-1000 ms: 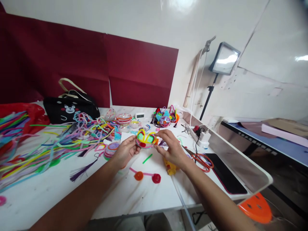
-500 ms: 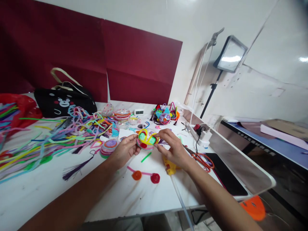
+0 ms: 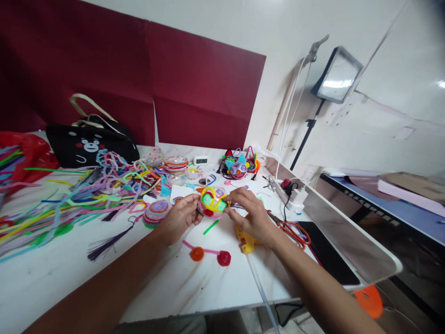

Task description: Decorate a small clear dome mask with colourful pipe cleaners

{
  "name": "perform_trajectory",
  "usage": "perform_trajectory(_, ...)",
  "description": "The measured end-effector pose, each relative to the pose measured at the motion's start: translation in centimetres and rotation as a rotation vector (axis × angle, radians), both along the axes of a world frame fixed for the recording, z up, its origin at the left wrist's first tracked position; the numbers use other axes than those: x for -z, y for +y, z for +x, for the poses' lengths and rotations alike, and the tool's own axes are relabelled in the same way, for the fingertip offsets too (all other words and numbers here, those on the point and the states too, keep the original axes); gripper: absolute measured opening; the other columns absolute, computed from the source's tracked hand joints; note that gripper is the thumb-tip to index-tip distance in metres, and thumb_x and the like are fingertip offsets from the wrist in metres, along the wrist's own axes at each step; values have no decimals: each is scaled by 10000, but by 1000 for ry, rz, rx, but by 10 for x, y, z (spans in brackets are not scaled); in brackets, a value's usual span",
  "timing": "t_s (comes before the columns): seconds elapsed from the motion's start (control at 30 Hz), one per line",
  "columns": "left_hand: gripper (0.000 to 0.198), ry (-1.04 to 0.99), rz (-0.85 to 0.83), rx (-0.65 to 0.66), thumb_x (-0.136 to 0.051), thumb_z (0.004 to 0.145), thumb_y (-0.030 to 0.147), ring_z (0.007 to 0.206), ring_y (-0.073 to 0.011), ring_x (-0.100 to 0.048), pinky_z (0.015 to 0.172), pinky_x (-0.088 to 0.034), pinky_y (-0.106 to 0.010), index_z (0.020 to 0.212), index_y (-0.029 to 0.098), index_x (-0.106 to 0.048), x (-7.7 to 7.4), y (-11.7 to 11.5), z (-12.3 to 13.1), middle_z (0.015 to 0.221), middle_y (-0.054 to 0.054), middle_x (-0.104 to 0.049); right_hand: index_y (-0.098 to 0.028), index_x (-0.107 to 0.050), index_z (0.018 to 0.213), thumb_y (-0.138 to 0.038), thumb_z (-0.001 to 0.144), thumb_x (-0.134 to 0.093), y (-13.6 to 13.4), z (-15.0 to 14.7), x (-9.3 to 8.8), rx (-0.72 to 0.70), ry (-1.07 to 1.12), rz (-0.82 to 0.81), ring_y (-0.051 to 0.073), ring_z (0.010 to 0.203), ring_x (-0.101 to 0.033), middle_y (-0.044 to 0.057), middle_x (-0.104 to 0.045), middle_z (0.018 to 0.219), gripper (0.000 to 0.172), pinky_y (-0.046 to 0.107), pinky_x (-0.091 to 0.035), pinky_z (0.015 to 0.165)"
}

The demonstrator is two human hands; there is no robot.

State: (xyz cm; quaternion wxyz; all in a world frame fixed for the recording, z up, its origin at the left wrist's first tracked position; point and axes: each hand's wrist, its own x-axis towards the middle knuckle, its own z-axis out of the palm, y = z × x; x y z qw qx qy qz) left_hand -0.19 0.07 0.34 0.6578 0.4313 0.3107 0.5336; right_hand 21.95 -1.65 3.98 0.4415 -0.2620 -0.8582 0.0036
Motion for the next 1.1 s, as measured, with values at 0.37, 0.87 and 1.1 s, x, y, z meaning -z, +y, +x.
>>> perform_trajectory(0.37,119,4,19,1,-682,764,181,480,-92,-500,450,-363,-206,853,126,-625,0,-1,1,642,-24,-604,-203,-599,1087,-246,914,-566,0,1,-2,26,-82,32,197,945,-594,75,-650,1002,181,356,-432,829)
perform_trajectory(0.87,138,19,13,-13,-677,776,208,498,-78,-489,469,-384,-195,870,133,-610,-3,-2,1,657,-4,-590,-204,-597,1049,-227,909,-573,-1,-1,-8,27,-133,59,198,923,-593,75,-657,978,144,353,-400,806)
perform_trajectory(1.1,168,10,24,-3,-696,760,222,499,-81,-496,460,-378,-196,875,134,-612,-2,0,1,656,-1,-591,-181,-592,1042,-206,916,-547,0,-1,-14,60,-258,91,192,905,-586,71,-657,968,137,352,-368,810)
